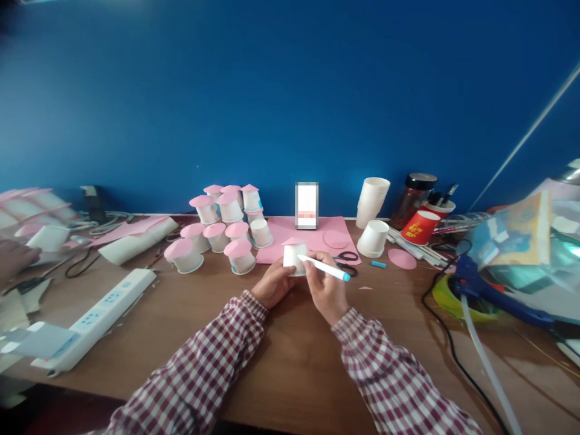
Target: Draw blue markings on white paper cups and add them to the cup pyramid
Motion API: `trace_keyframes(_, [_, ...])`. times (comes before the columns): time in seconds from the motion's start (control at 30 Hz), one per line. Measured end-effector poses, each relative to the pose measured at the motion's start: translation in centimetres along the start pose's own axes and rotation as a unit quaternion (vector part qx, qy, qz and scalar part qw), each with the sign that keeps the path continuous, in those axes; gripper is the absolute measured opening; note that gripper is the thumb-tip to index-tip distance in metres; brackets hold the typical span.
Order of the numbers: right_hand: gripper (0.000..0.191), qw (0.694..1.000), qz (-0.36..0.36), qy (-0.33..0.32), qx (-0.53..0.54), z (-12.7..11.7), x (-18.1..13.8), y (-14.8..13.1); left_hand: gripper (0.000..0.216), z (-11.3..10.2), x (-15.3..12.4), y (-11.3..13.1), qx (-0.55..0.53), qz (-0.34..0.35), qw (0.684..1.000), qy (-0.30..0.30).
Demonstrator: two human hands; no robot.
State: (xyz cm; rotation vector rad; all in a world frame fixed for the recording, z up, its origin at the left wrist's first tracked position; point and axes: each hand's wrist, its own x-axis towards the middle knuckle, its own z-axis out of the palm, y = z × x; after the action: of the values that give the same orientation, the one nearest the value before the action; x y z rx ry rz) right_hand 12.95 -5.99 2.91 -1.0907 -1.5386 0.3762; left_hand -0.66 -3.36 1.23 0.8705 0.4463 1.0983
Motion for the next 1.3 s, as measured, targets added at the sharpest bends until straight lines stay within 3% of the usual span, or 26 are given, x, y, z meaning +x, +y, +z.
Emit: trace_keyframes(1.3, [0.011, 0.997, -0.041, 0.003, -0.071, -0.02, 0.12, 0.26, 0.036, 0.02, 0.02, -0.26, 0.005, 0.01, 1.0, -0.022])
